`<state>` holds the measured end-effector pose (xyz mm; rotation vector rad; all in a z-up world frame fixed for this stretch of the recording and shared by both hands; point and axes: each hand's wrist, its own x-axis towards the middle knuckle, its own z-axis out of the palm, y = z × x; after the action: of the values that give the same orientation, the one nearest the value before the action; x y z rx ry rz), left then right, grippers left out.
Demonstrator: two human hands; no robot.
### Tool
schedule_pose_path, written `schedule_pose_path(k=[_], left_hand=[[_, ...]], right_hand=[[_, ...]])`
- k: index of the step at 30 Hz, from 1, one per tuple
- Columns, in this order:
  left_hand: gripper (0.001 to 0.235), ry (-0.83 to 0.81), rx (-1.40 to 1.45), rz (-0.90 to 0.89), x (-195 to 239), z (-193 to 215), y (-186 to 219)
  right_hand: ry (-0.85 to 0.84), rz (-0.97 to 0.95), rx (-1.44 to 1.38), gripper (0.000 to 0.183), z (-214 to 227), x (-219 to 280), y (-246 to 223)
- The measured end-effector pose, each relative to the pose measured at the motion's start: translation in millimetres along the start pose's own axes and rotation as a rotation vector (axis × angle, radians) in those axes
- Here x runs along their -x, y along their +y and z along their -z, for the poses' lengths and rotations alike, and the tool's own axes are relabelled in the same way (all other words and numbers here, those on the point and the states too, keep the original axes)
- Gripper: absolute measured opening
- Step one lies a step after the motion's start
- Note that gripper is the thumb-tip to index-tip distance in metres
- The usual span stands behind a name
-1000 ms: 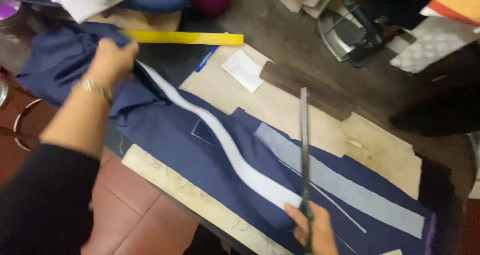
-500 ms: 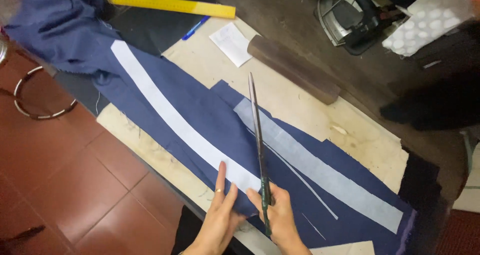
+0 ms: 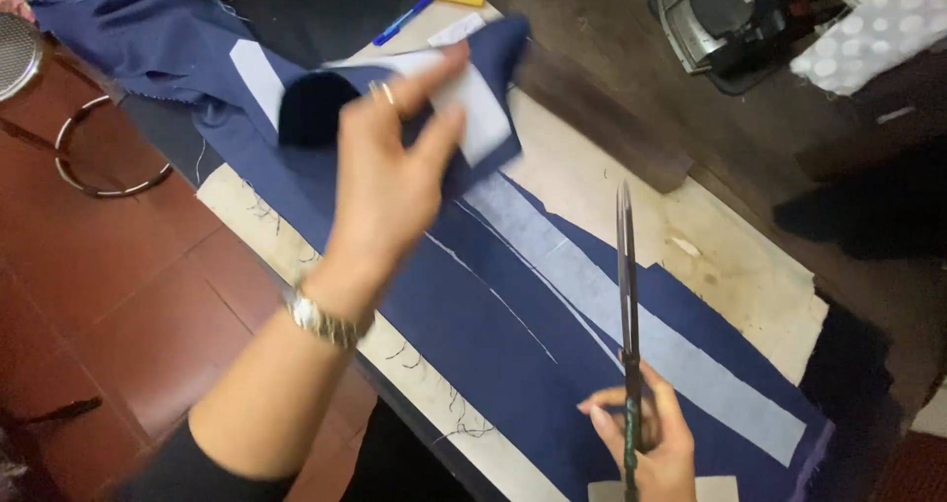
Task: Cutting out fabric pieces from a larger sheet using tailor's scissors following a pattern.
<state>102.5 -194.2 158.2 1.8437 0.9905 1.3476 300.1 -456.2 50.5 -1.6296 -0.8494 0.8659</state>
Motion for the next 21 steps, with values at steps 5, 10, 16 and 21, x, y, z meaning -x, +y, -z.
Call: schedule_pose_path(k=[5, 10, 16, 21], left_hand=[[0.038, -0.067, 0.086, 0.401, 114.2, -28.2, -49.0], [0.036, -0.052, 0.251, 1.211, 174.3, -40.8, -37.3], [0.034, -0.002, 0.339, 1.223, 182.7, -47.0, -33.8], [0.043, 0.205, 0.813, 1.354, 172.7, -43.9, -16.3]], right_hand=[[0.081, -0.321, -0.039, 0.049, 35.2, 12.6, 53.5], [-0.257, -0.838, -0.017, 0.033, 108.2, 18.1, 136.1], [-0.601, -1.144, 0.450, 0.057, 116.7, -3.8, 109.4], [-0.849, -0.615, 0.794, 0.062, 132.2, -16.9, 82.5]])
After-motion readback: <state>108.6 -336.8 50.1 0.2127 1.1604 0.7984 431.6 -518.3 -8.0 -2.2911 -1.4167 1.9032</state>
